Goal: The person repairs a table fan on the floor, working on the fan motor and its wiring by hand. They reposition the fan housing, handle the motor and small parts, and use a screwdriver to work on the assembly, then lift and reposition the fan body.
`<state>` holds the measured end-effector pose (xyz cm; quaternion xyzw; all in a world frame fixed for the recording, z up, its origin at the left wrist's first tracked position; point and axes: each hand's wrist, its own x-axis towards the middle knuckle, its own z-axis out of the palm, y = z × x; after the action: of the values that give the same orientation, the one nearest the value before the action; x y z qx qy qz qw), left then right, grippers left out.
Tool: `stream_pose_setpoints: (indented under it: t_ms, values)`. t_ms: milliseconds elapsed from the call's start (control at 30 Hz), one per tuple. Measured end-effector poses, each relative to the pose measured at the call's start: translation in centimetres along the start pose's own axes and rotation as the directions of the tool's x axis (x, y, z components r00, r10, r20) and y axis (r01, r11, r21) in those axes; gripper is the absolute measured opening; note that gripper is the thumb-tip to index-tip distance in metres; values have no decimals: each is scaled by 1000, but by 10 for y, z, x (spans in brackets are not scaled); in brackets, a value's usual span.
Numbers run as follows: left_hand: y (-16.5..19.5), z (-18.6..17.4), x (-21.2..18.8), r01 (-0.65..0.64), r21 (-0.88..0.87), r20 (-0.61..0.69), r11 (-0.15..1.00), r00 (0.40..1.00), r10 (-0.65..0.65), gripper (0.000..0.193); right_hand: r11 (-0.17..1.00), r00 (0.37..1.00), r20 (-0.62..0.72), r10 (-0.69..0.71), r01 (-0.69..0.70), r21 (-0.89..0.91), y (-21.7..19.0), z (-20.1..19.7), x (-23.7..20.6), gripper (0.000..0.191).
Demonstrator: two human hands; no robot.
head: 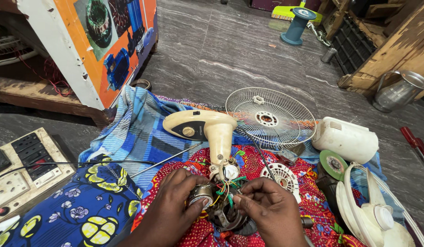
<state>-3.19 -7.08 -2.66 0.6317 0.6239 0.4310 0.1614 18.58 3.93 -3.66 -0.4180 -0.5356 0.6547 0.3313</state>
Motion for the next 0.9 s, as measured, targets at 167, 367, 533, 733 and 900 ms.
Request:
stream_pose_setpoints:
  t_ms: [167,367,533,733,900]
  values:
    - [4,-3,1,98,-87,27,991,995,-96,31,1000,1000,15,-16,16,7,4,-1,4,17]
    - [7,-5,2,157,-46,65,987,986,-154,30,999,999,34,-31,30,30,5,7,2,16]
    - [7,-2,1,112,-38,11,993,994,-112,33,999,998,29,-47,46,7,9,12,1,16]
    - [5,-1,1,148,-43,27,988,989,-147,32,1000,998,54,-25,25,7,10,16,0,14]
    - [5,1,3,148,-11,8,989,989,-148,34,999,999,40,-4,5,-35,-2,21,4,12]
